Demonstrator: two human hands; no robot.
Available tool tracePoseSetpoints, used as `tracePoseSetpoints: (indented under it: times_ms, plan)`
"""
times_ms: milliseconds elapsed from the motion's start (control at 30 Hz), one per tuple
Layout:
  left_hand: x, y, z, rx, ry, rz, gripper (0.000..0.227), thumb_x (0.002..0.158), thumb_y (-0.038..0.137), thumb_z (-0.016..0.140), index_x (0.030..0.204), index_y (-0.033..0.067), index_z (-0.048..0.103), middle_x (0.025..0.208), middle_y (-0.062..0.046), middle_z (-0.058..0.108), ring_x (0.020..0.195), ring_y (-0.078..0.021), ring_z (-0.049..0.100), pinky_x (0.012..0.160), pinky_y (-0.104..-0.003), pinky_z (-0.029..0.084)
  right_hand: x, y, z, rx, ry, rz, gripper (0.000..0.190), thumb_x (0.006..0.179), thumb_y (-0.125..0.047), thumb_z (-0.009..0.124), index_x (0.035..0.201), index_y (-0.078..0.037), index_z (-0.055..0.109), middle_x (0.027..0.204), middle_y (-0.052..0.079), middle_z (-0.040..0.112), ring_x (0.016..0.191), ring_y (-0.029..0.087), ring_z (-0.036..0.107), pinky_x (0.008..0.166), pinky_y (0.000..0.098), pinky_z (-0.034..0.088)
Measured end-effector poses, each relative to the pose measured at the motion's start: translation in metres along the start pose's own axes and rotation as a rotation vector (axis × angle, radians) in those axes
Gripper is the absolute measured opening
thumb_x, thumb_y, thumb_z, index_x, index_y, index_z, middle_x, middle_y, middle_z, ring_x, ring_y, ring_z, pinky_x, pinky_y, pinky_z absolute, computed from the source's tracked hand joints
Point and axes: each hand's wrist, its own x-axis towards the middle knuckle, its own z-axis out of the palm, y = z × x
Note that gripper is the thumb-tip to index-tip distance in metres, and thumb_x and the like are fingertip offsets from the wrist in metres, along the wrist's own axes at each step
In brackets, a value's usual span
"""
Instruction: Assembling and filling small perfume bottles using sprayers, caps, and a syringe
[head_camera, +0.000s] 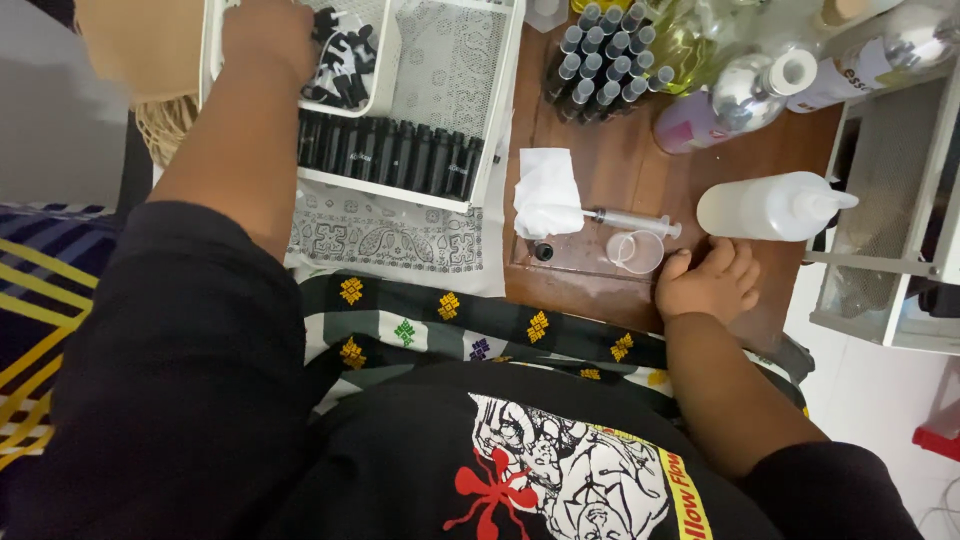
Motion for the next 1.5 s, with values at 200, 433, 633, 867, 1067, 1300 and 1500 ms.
tracePoseSetpoints:
  times_ms: [200,433,633,867,1067,1300,1500]
  plan:
    - [-0.014,0.017,-0.023,0.065,-0.104,-0.113,0.049,0.101,0.054,0.055,0.124,0.0145,0.071,0.117,-0.017,0.072,0.108,-0.0421,0.066,0.082,-0.053,0.049,-0.001,0.002,0.003,0.0,0.052,-0.032,0.059,0.089,-0.044,0.048,0.134,-0.006,0.057,0.151,0.014,0.044,0.133,0.037,0.035,0.099,0.0572,0.026]
    - [-0.021,0.006,-0.023,-0.103,0.083,-0.137,0.027,0.102,0.032,0.058,0.099,0.0131,0.077,0.104,-0.016,0.071,0.103,-0.0412,0.063,0.082,-0.054,0.046,-0.001,0.01,0.017,-0.039,0.148,-0.072,0.058,0.089,-0.045,0.052,0.133,-0.007,0.059,0.148,0.014,0.048,0.132,0.037,0.039,0.093,0.0566,0.032]
    - [-0.071,-0.004,-0.054,-0.237,0.174,-0.176,0.053,0.108,0.039,0.038,0.13,-0.0013,0.065,0.127,-0.026,0.062,0.115,-0.051,0.053,0.081,-0.063,0.047,0.002,-0.002,0.0,0.006,-0.005,0.022,0.064,0.09,-0.047,0.044,0.138,-0.006,0.055,0.155,0.016,0.041,0.139,0.037,0.031,0.103,0.0575,0.024]
    - [-0.214,0.088,-0.093,-2.277,0.106,-0.266,0.016,0.086,0.035,0.041,0.084,0.0206,0.046,0.071,0.003,0.053,0.068,-0.0126,0.054,0.065,-0.025,0.047,0.006,-0.006,-0.013,0.034,-0.19,0.078,0.063,0.095,-0.051,0.037,0.145,-0.013,0.043,0.161,0.011,0.027,0.147,0.036,0.016,0.114,0.0561,0.017]
    - [-0.293,0.121,-0.11,-2.394,-0.007,0.129,0.035,0.095,0.049,0.039,0.076,0.0204,0.046,0.074,0.001,0.05,0.074,-0.0167,0.058,0.076,-0.032,0.056,0.026,0.005,-0.005,0.025,-0.374,0.094,0.07,0.096,-0.06,0.04,0.155,-0.024,0.031,0.168,0.009,0.017,0.154,0.035,0.013,0.119,0.0594,0.017]
    - [-0.356,0.172,-0.151,-2.796,-0.537,0.493,0.043,0.09,0.057,0.056,0.075,0.0172,0.055,0.076,-0.004,0.054,0.078,-0.0246,0.061,0.079,-0.047,0.059,0.033,-0.004,-0.024,0.419,-0.207,-0.201,0.03,0.096,-0.047,0.065,0.122,-0.036,0.074,0.121,-0.001,0.072,0.118,0.024,0.065,0.099,0.0456,0.051]
    - [-0.389,0.268,-0.144,-2.694,-0.924,0.449,0.041,0.086,0.057,0.059,0.077,0.0177,0.053,0.078,-0.002,0.054,0.075,-0.0228,0.058,0.077,-0.044,0.056,-0.103,-0.06,-0.196,1.132,-0.536,-0.88,0.039,0.092,-0.016,0.071,0.13,-0.007,0.07,0.126,0.019,0.072,0.12,0.029,0.064,0.106,0.0501,0.048]
